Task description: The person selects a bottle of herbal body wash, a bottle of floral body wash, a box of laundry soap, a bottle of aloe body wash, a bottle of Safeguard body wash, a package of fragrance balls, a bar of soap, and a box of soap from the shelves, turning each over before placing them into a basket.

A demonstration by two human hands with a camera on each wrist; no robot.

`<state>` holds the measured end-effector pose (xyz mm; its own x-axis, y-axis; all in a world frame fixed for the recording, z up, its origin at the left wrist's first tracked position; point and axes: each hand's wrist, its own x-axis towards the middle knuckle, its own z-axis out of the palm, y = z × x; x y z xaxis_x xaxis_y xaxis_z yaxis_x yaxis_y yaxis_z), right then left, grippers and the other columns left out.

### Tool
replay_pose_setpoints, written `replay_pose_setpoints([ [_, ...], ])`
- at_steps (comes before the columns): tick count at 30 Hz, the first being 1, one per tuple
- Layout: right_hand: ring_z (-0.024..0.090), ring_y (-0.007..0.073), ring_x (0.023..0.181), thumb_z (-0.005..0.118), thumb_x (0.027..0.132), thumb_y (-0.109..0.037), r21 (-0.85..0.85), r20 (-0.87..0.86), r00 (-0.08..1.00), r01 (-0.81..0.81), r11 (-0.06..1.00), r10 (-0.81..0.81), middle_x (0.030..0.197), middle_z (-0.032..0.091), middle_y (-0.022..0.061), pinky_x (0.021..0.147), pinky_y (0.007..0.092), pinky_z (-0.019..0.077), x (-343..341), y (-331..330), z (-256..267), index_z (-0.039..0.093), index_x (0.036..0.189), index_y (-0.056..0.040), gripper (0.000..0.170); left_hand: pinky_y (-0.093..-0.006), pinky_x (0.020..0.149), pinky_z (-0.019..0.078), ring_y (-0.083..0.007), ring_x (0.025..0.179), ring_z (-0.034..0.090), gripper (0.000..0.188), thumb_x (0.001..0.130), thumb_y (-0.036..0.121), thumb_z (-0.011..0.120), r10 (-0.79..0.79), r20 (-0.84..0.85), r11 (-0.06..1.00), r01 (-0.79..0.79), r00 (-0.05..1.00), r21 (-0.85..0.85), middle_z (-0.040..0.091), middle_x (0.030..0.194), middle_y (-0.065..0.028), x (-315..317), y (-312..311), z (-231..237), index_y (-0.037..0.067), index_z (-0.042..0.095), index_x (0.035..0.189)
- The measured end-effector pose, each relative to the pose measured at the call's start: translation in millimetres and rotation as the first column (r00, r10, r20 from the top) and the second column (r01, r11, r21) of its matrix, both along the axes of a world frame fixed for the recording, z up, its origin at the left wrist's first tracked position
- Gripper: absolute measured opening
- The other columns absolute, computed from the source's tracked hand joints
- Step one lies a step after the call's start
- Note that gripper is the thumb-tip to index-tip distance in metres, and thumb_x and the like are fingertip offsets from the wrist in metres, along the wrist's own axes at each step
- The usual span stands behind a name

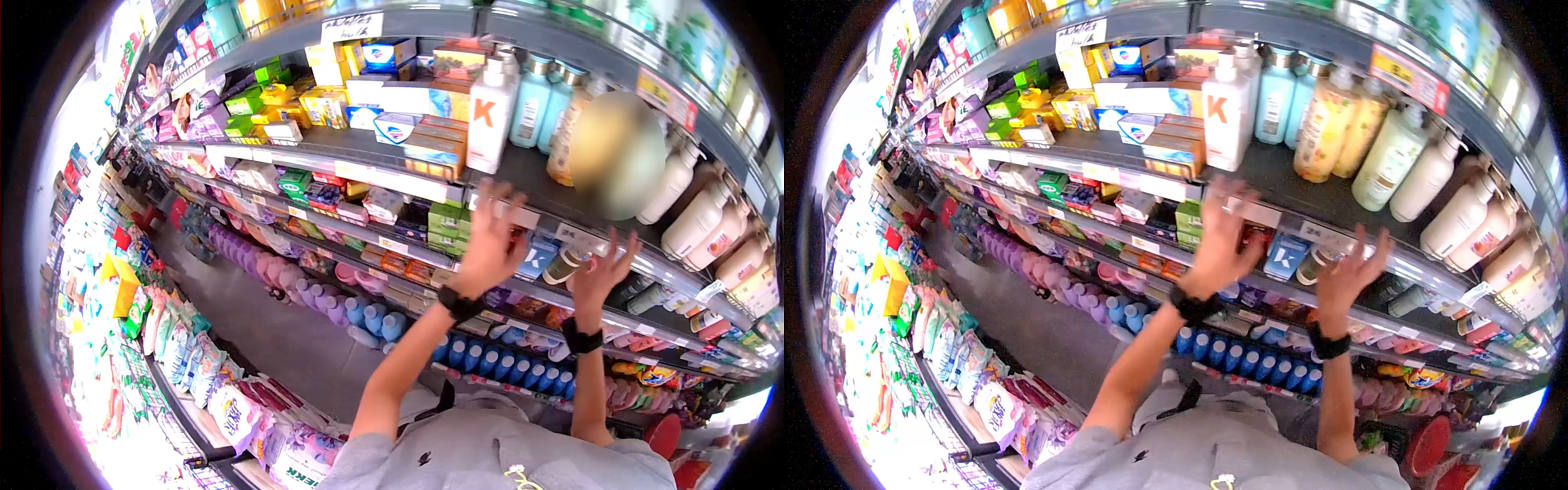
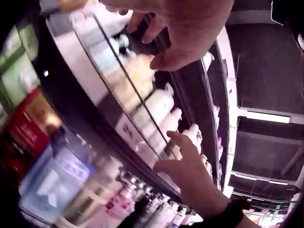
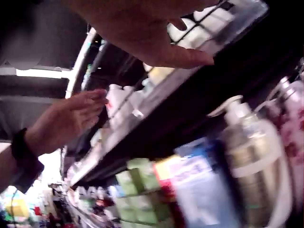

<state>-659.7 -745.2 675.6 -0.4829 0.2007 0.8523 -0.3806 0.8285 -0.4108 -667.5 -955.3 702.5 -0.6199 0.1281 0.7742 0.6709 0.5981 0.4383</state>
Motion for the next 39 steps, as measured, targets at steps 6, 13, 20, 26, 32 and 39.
replay_pose_setpoints([
  [6,0.033,0.0405,0.125,0.056,0.074,-0.002,-0.003,0.163,0.899,-0.412,0.911,0.407,0.131,0.036,0.0251,0.103,0.0447,0.0301,-24,-180,34,0.036,0.129,0.0030,0.058,-0.0514,0.101,0.0282,-0.0426,0.126,0.030,0.052,0.073,0.001,0.056,0.316,-0.197,0.948,-0.319,0.928,0.018,0.039,0.128,-0.0220,-35,-134,25,-0.004,0.041,0.122],
  [13,0.053,0.0426,0.095,0.059,0.073,-0.012,-0.385,0.240,0.808,-0.430,0.817,0.538,0.105,0.054,0.0285,0.084,0.0440,0.0438,-82,-240,31,0.036,0.124,0.0100,0.060,-0.0559,0.103,0.0190,-0.0457,0.127,0.025,0.058,0.077,0.024,0.065,0.315,-0.060,0.940,-0.320,0.947,-0.116,0.050,0.116,-0.0298,-95,-155,3,-0.016,0.044,0.114],
  [20,0.057,0.0323,0.101,0.058,0.077,-0.007,-0.309,0.216,0.858,-0.393,0.866,0.466,0.113,0.053,0.0243,0.078,0.0361,0.0497,-82,-243,27,0.034,0.125,0.0061,0.055,-0.0552,0.105,0.0146,-0.0455,0.127,0.026,0.064,0.063,0.013,0.078,0.165,0.080,0.980,-0.172,0.983,0.096,0.056,0.109,-0.0247,-94,-153,-2,-0.007,0.048,0.116],
  [26,0.057,0.0280,0.103,0.056,0.081,0.002,-0.268,0.029,0.873,-0.462,0.846,0.486,0.124,0.046,0.0206,0.078,0.0329,0.0525,-75,-246,34,0.035,0.127,0.0031,0.051,-0.0496,0.109,0.0154,-0.0387,0.120,0.040,0.060,0.066,0.008,0.075,0.097,0.003,0.948,-0.093,0.995,0.303,0.052,0.116,-0.0232,-104,-156,-14,-0.003,0.047,0.118],
  [32,0.051,0.0197,0.106,0.065,0.075,0.008,-0.345,-0.189,0.804,-0.592,0.728,0.564,0.117,0.046,0.0144,0.075,0.0250,0.0494,-41,-246,45,0.039,0.115,-0.0012,0.050,-0.0356,0.097,0.0371,-0.0309,0.115,0.047,0.054,0.067,-0.008,0.071,-0.132,-0.196,0.873,0.207,0.972,0.442,0.048,0.121,-0.0205,-64,-153,26,-0.003,0.040,0.111],
  [39,0.052,0.0168,0.094,0.070,0.078,-0.006,-0.528,-0.107,0.675,-0.661,0.534,0.730,0.105,0.048,0.0116,0.079,0.0288,0.0480,23,-221,45,0.039,0.120,-0.0010,0.052,-0.0293,0.085,0.0476,-0.0182,0.102,0.054,0.060,0.074,-0.005,0.069,-0.482,0.090,0.696,0.318,0.872,0.644,0.053,0.111,-0.0119,24,-162,33,0.002,0.037,0.124],
])
